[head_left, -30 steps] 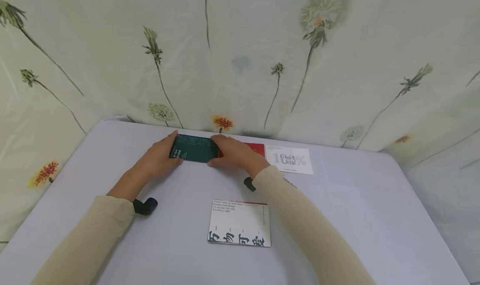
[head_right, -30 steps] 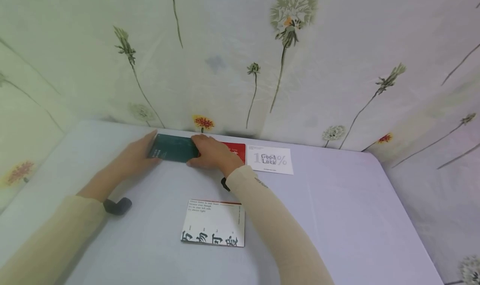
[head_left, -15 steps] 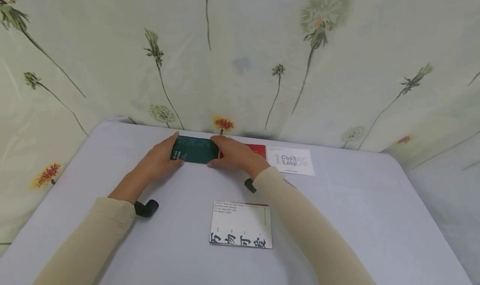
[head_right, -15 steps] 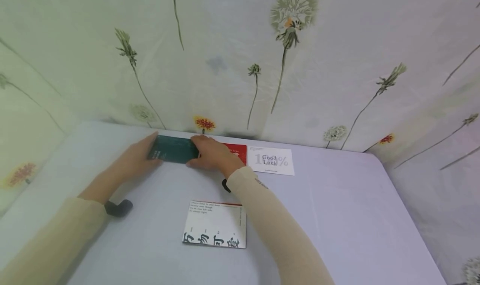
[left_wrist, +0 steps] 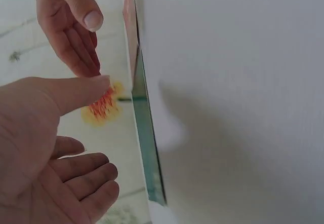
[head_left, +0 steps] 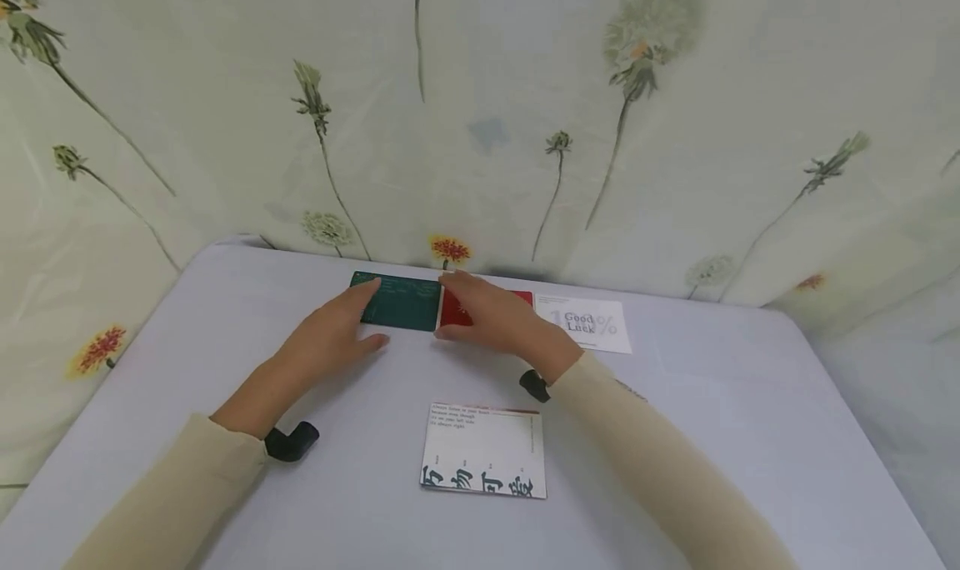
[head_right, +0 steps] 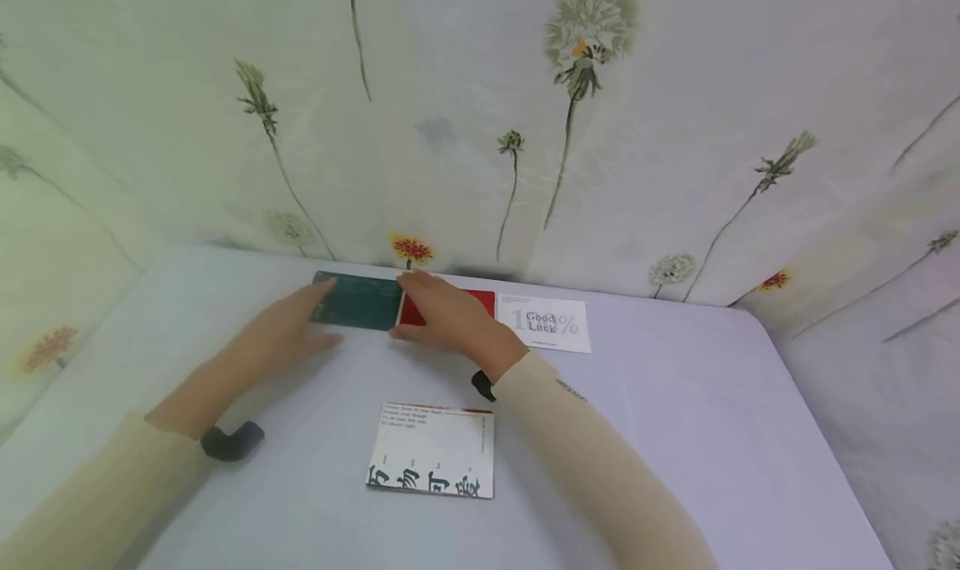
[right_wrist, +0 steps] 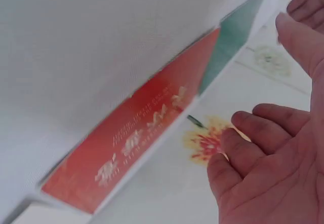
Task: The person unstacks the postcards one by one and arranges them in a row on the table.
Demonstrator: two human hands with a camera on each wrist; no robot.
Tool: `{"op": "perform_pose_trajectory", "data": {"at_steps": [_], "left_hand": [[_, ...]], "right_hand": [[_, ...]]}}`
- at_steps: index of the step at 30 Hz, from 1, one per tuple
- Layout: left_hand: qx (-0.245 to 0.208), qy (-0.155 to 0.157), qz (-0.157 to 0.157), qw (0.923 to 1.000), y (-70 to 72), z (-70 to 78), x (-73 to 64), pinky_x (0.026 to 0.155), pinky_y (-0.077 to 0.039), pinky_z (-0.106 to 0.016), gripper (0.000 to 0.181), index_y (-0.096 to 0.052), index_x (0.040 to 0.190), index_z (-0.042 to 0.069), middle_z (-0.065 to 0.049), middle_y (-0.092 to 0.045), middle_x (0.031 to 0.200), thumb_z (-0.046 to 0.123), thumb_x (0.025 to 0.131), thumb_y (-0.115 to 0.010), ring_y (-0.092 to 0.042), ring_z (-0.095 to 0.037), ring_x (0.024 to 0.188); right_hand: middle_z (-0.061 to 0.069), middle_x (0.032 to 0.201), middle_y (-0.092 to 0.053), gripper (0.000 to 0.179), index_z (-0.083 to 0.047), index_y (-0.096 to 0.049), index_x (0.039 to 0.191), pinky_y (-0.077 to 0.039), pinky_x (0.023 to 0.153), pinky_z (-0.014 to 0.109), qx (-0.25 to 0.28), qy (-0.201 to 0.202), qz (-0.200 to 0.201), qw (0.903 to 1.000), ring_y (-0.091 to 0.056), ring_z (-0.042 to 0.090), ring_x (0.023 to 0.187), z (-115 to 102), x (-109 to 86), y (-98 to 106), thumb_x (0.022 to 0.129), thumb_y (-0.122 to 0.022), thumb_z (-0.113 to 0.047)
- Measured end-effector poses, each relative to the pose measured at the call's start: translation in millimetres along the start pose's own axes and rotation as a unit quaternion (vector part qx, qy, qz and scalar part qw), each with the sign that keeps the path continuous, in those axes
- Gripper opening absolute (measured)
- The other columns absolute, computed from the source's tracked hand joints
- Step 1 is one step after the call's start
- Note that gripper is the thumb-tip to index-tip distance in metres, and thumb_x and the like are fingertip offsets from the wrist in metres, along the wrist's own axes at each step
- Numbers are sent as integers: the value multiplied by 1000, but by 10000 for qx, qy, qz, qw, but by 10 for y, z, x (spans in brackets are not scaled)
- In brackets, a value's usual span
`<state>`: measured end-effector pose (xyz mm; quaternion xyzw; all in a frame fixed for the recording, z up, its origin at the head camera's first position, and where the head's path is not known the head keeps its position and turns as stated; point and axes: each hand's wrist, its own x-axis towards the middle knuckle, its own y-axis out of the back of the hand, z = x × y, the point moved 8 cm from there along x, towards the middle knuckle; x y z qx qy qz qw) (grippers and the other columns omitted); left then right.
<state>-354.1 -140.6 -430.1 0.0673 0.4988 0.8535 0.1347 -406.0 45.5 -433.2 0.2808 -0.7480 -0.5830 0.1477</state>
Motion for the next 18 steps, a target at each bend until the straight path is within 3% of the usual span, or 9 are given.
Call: {"op": "perform_pose_trajectory", "data": {"at_steps": [6, 10, 18], "left_hand": [[179, -240, -126, 9995, -55, 285, -145, 109, -34, -49, 83, -24, 154, 13, -9, -32, 154, 42, 89, -68, -31, -29, 140], [371, -472, -27, 9982, -64, 487, -254, 108, -36, -47, 85, -25, 154, 15, -6, -33, 154, 43, 88, -69, -32, -26, 140], [747, -861, -14, 9935, -282, 749, -438, 103, -42, -40, 93, -29, 152, 19, -1, -40, 150, 43, 78, -79, -42, -20, 134]], "right_hand": [[-8, 155, -30, 82, -30, -26, 153, -43, 103, 39, 153, 64, 136, 9998, -31, 14, 139, -45, -393, 78, 85, -58, -64], [-12, 153, -31, 81, -34, -27, 152, -44, 102, 38, 227, 60, 215, 9995, -32, 11, 138, -73, -650, 91, 85, -61, -61], [-12, 154, -31, 89, -37, -26, 152, -45, 101, 35, -460, 635, 388, 9962, -28, 9, 141, -255, -1037, 118, 78, -65, -66]]}}
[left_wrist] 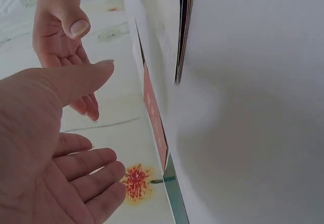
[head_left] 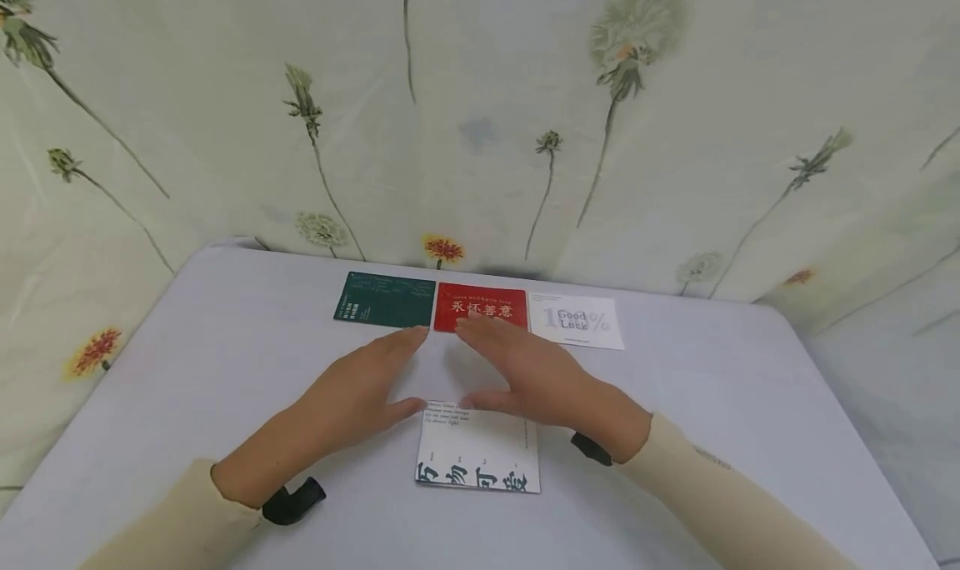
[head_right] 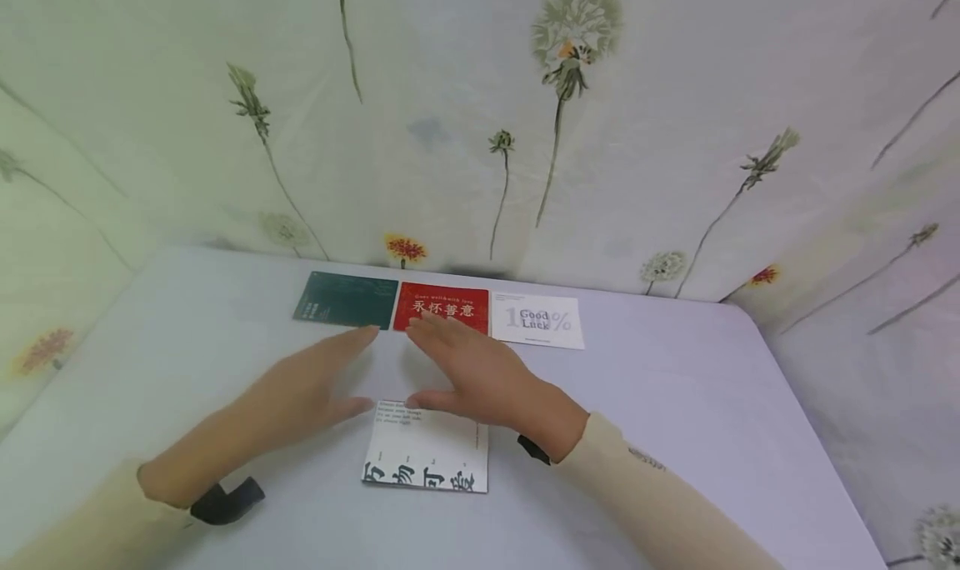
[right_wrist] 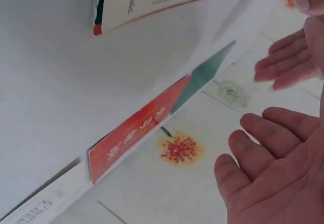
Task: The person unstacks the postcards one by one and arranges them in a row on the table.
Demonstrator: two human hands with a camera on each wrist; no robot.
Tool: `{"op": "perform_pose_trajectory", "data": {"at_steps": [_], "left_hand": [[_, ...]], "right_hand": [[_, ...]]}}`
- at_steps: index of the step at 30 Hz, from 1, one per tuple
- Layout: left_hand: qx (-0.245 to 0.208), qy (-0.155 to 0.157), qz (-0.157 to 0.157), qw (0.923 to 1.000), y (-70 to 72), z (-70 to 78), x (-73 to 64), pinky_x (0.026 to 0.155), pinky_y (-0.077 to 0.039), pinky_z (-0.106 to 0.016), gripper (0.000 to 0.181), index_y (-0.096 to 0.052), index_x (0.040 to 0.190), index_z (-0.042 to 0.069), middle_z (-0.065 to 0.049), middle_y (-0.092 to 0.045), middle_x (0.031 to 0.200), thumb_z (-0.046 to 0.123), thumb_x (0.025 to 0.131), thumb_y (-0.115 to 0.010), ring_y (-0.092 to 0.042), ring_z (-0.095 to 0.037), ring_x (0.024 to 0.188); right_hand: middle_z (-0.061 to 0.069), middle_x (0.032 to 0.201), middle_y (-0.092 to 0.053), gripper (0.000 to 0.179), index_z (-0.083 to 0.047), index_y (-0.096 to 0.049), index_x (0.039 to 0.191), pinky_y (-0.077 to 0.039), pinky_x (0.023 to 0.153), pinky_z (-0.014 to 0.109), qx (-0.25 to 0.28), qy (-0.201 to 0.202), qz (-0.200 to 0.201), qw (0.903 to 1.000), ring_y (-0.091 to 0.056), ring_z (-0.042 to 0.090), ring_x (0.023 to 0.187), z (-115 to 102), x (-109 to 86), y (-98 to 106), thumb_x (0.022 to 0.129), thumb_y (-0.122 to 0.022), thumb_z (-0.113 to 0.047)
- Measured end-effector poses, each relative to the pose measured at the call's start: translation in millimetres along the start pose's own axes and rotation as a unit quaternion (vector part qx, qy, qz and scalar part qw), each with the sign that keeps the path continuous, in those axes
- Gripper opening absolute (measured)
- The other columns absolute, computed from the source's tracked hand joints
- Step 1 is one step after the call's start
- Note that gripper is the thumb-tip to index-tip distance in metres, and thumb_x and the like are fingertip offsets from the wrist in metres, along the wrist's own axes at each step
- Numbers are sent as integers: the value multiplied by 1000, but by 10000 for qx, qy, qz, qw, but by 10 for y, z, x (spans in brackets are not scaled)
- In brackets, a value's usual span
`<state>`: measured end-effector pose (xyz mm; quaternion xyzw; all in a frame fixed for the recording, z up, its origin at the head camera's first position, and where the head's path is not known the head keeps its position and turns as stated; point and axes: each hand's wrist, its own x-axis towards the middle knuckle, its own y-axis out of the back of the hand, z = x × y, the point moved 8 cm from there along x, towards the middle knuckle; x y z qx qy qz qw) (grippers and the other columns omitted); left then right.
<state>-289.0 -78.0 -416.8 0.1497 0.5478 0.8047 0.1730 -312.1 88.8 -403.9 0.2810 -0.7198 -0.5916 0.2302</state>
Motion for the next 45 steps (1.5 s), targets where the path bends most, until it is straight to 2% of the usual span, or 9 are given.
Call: {"op": "perform_pose_trajectory", "data": {"at_steps": [3, 7, 11, 16, 20, 25, 29, 38, 45], "left_hand": [[89, 15, -137, 9999, -83, 48, -62, 104, -42, -37, 96, -29, 153, 23, 2, -40, 150, 48, 76, -79, -42, -16, 134], [2, -13, -341, 9994, -167, 103, -131, 105, -41, -37, 97, -28, 153, 27, 6, -39, 151, 52, 74, -79, -40, -14, 135], [-142, -231, -596, 9979, -241, 178, -190, 105, -40, -40, 102, -27, 153, 25, 5, -36, 152, 55, 71, -79, -38, -16, 136], [-170, -559, -888, 9943, -341, 279, -261, 108, -37, -43, 109, -24, 154, 22, 3, -30, 156, 57, 68, -80, -32, -19, 140], [-185, -626, -1020, 9926, -425, 311, -302, 110, -34, -44, 111, -21, 155, 22, 3, -27, 157, 58, 68, -79, -29, -20, 141], [-32, -578, -1065, 9926, -474, 289, -337, 111, -32, -45, 110, -21, 155, 21, 2, -26, 158, 60, 70, -77, -26, -20, 143], [-50, -542, -1017, 9933, -487, 274, -356, 110, -34, -45, 107, -23, 154, 18, 0, -29, 156, 58, 71, -78, -29, -21, 141], [-208, -406, -1068, 9932, -565, 310, -370, 107, -38, -43, 102, -26, 154, 22, 2, -34, 154, 52, 72, -79, -36, -21, 138], [-204, -377, -991, 9942, -568, 319, -391, 106, -40, -42, 100, -28, 153, 22, 1, -37, 152, 52, 73, -79, -39, -22, 136]], "right_hand": [[-11, 155, -30, 91, -36, -25, 153, -43, 103, 37, -135, 23, -72, 9999, -26, 10, 142, -34, -125, 2, 77, -61, -71], [-10, 155, -30, 92, -35, -27, 152, -42, 104, 40, -174, -231, -161, 9995, -27, 12, 142, -10, -313, -5, 75, -62, -72], [-9, 156, -29, 98, -34, -26, 153, -41, 105, 41, -147, -391, -369, 9984, -26, 14, 142, -37, -480, -55, 71, -69, -69], [-5, 156, -29, 102, -29, -27, 153, -39, 106, 44, 92, -265, -648, 9975, -28, 19, 142, -167, -642, -156, 70, -72, -66], [-4, 155, -31, 102, -24, -29, 153, -36, 108, 45, 57, -251, -726, 9970, -28, 20, 142, -192, -767, -227, 70, -71, -67], [-5, 155, -31, 101, -23, -30, 153, -37, 108, 44, 22, -581, -933, 9939, -28, 21, 142, -78, -918, -321, 72, -70, -68], [-2, 154, -34, 99, -21, -33, 152, -38, 107, 43, 13, -732, -901, 9932, -32, 21, 140, 11, -984, -373, 72, -73, -64], [-2, 153, -35, 95, -18, -33, 151, -46, 100, 37, 64, -789, -793, 9937, -38, 17, 137, 53, -1048, -494, 76, -73, -59], [-2, 154, -34, 93, -19, -32, 152, -45, 101, 37, 198, -782, -771, 9938, -37, 16, 137, 53, -1079, -493, 77, -72, -59]]}}
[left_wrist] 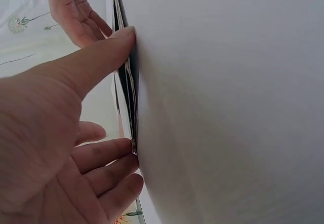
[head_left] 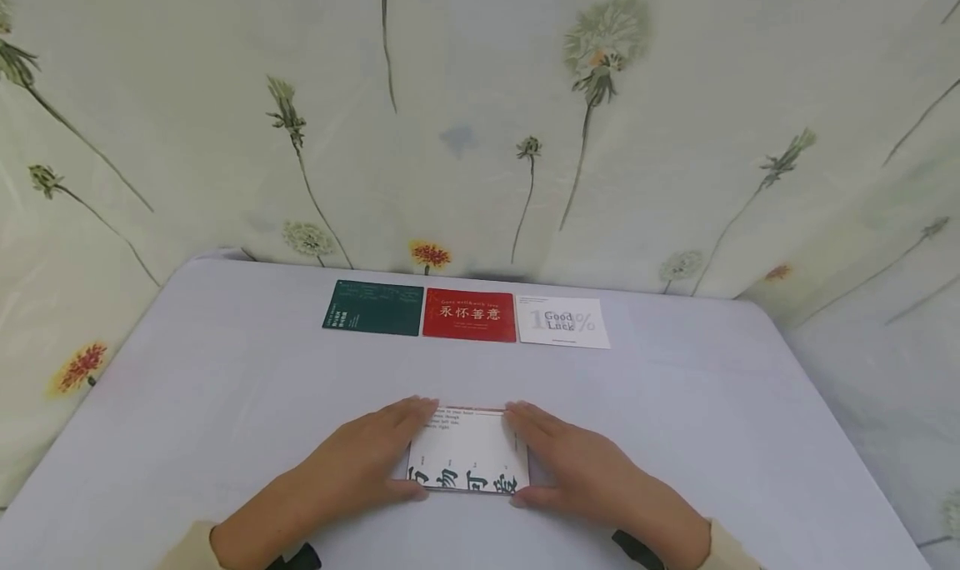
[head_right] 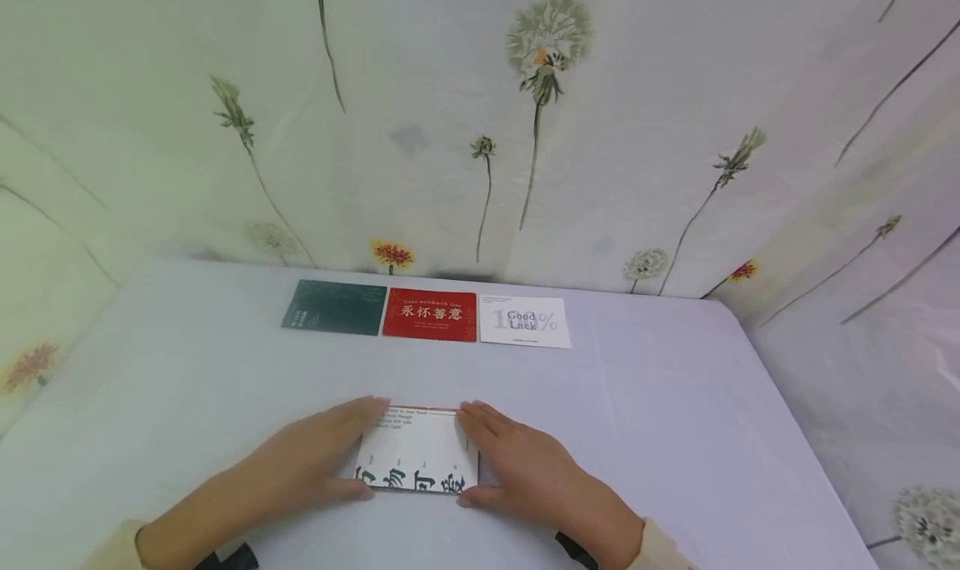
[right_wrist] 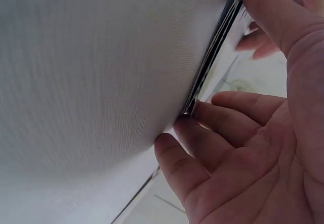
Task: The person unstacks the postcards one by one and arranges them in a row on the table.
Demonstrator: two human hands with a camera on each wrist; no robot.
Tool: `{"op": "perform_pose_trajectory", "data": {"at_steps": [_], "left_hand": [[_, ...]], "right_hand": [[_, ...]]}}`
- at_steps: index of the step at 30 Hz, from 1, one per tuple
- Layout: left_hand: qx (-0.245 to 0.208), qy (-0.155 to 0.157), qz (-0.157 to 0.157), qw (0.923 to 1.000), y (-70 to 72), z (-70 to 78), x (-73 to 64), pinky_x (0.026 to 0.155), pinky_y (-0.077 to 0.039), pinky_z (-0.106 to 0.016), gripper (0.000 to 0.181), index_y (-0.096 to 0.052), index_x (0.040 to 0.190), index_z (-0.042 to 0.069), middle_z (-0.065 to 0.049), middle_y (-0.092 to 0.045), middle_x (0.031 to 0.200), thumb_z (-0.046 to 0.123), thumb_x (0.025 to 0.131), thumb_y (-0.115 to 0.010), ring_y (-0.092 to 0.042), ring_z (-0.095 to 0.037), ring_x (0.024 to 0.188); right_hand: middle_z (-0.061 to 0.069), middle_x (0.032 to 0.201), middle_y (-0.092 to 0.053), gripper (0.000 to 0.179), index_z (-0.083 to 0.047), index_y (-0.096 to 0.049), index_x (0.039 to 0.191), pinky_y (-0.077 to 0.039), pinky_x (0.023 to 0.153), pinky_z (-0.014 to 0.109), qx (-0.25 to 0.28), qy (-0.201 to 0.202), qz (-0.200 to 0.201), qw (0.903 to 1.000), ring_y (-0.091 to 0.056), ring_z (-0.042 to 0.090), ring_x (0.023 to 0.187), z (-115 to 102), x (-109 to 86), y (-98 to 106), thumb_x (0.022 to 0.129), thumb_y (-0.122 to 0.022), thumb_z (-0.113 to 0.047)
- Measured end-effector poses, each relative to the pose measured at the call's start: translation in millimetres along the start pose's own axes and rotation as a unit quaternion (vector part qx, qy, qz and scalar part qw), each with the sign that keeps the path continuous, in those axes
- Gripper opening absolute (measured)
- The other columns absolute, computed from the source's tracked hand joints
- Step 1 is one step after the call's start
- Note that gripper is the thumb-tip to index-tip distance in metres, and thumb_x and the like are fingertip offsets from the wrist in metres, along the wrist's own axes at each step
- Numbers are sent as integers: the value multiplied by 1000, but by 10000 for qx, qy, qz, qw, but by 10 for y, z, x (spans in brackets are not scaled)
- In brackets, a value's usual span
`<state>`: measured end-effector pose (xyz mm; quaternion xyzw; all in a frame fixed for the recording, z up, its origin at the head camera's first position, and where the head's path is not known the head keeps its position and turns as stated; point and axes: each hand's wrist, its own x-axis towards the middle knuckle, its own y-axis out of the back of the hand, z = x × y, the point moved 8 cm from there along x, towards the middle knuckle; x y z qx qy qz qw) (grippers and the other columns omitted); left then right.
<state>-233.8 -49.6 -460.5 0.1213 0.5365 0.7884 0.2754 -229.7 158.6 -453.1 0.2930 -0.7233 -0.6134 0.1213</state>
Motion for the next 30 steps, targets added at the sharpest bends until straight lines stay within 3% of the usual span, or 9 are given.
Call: {"op": "perform_pose_trajectory", "data": {"at_steps": [15, 24, 30], "left_hand": [[-98, -29, -1, 9999, 33, 0, 0, 107, -38, -40, 99, -32, 152, 21, 2, -40, 150, 52, 71, -80, -40, -20, 135], [-334, -14, -46, 9994, 42, -23, 17, 105, -41, -40, 100, -30, 153, 22, 1, -39, 150, 50, 71, -81, -40, -19, 135], [-294, -54, -12, 9996, 43, -17, 2, 105, -40, -39, 102, -27, 153, 23, 2, -38, 151, 52, 72, -80, -39, -18, 135]], "right_hand": [[-5, 152, -36, 95, -23, -31, 152, -44, 102, 37, 204, -156, -21, 9997, -40, 14, 135, 29, -12, -9, 76, -70, -63], [-5, 148, -43, 93, -22, -34, 150, -44, 102, 37, 432, -125, 192, 9988, -44, 13, 132, 30, -46, 51, 75, -73, -61], [-7, 149, -41, 94, -25, -33, 150, -42, 104, 37, 568, -278, 120, 9979, -41, 13, 135, 50, -56, 43, 73, -73, -62]]}}
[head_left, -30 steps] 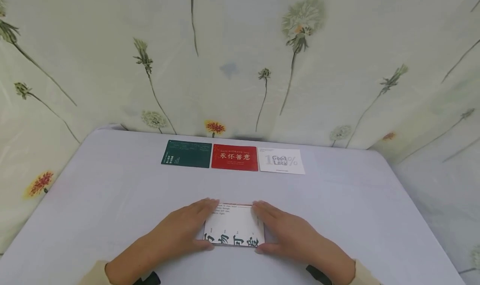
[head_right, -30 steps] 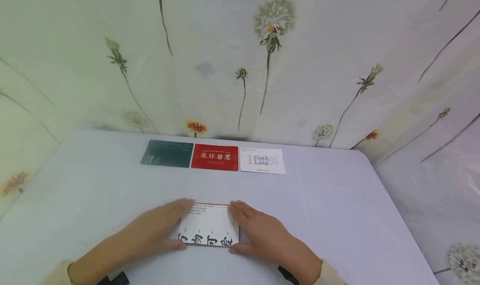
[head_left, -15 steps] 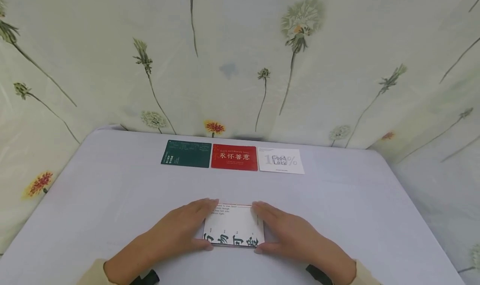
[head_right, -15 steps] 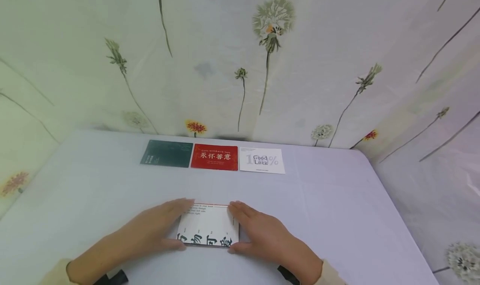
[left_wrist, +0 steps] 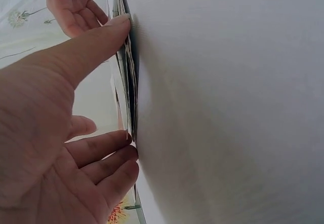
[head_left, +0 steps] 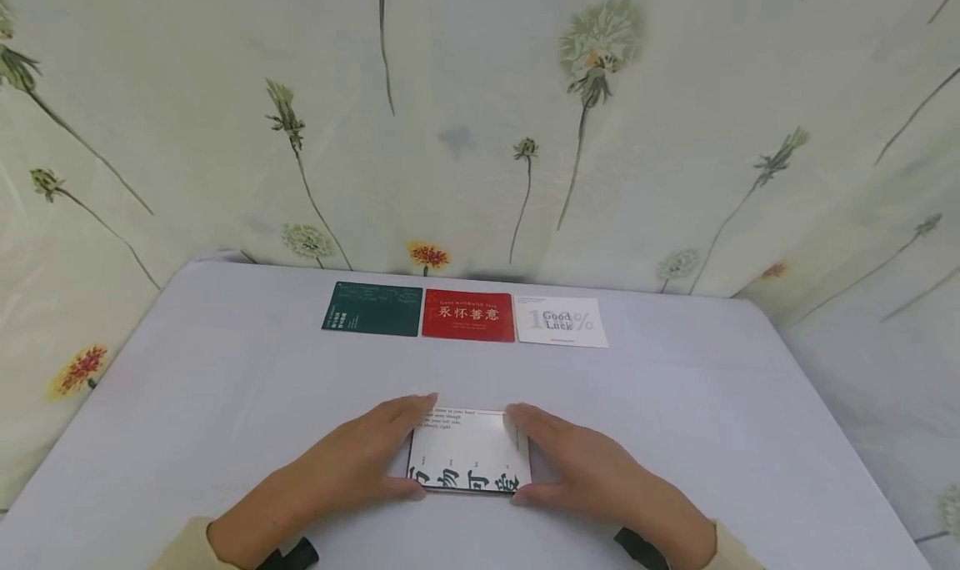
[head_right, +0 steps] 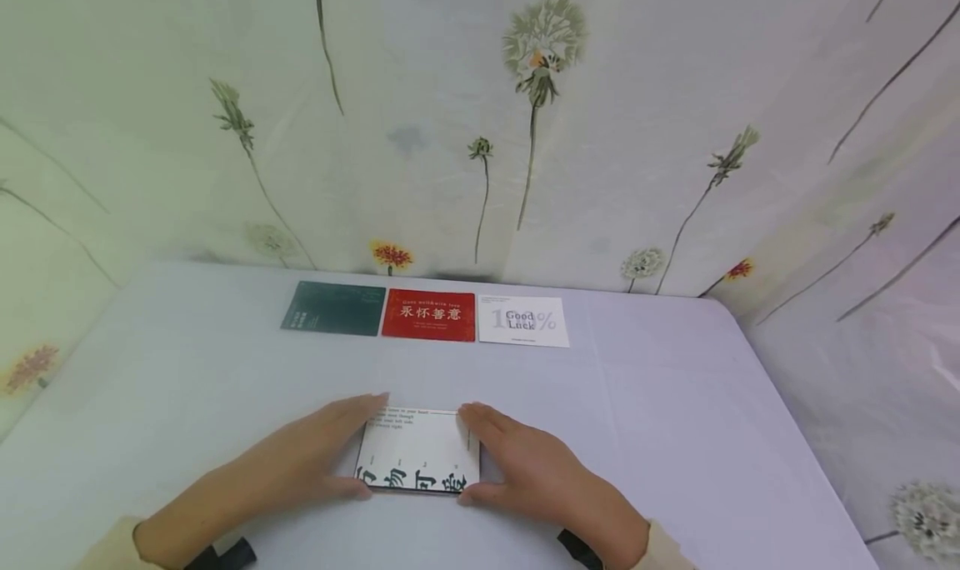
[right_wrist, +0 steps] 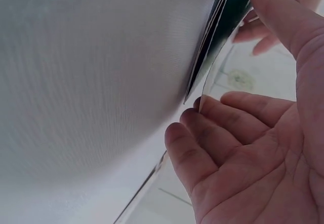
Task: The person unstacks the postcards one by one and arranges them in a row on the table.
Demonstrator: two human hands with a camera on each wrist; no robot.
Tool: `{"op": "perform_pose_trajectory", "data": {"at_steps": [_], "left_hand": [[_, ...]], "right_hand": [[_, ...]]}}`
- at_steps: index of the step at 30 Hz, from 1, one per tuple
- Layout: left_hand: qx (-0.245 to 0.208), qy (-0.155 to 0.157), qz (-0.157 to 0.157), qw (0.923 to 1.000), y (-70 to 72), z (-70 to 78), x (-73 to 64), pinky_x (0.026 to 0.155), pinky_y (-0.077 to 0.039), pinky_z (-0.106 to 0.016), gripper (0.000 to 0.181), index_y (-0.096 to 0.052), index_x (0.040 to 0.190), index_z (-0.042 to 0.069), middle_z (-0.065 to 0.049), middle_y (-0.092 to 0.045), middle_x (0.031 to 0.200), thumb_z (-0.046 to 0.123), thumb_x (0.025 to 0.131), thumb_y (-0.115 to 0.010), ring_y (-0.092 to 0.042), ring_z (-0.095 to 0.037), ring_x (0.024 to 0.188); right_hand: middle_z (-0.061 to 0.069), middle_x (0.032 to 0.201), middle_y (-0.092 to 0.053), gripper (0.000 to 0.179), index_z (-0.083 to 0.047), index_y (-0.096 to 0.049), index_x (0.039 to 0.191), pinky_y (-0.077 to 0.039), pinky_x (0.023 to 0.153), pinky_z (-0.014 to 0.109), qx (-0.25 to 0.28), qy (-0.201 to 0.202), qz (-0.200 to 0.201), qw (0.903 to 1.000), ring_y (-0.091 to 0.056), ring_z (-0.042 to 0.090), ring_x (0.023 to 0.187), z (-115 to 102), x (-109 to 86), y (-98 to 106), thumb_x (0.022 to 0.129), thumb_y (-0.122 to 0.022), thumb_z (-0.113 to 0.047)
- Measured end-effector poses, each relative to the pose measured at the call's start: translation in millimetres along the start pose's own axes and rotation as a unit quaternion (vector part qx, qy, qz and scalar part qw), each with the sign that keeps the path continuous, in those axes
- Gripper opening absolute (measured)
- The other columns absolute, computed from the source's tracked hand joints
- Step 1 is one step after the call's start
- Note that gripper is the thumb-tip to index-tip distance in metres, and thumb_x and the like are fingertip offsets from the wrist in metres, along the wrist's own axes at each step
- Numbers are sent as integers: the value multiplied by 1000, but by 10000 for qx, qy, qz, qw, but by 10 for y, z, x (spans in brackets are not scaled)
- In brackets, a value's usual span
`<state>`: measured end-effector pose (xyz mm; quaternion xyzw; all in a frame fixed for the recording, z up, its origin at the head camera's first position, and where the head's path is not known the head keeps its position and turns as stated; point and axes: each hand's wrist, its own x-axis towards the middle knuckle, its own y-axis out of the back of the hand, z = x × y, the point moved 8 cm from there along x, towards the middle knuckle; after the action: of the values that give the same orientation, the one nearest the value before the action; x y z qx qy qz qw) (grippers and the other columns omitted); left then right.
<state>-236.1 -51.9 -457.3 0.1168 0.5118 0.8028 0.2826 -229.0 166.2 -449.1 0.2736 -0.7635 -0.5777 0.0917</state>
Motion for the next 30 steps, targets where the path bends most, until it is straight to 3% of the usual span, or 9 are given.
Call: {"op": "perform_pose_trajectory", "data": {"at_steps": [13, 22, 30], "left_hand": [[114, -9, 165, 9998, 59, 29, 4, 102, -44, -39, 104, -24, 154, 24, 0, -40, 149, 56, 72, -78, -43, -18, 132], [81, -9, 270, 9996, 110, 134, 18, 101, -45, -40, 102, -28, 153, 18, -4, -43, 148, 55, 72, -79, -46, -21, 130], [161, -81, 247, 9995, 111, 223, 87, 103, -42, -38, 100, -28, 153, 15, -2, -40, 150, 54, 75, -77, -44, -19, 133]], "right_hand": [[-8, 152, -37, 97, -28, -26, 153, -41, 105, 37, -61, -127, 28, 9999, -37, 12, 137, 36, -42, 58, 76, -75, -57], [-6, 153, -35, 99, -25, -21, 155, -41, 105, 36, -261, -76, 226, 9994, -37, 11, 137, 44, -102, 148, 77, -75, -54], [-9, 153, -34, 101, -28, -20, 155, -42, 104, 34, -317, -280, 251, 9988, -37, 9, 136, 95, -148, 208, 75, -78, -52]]}}
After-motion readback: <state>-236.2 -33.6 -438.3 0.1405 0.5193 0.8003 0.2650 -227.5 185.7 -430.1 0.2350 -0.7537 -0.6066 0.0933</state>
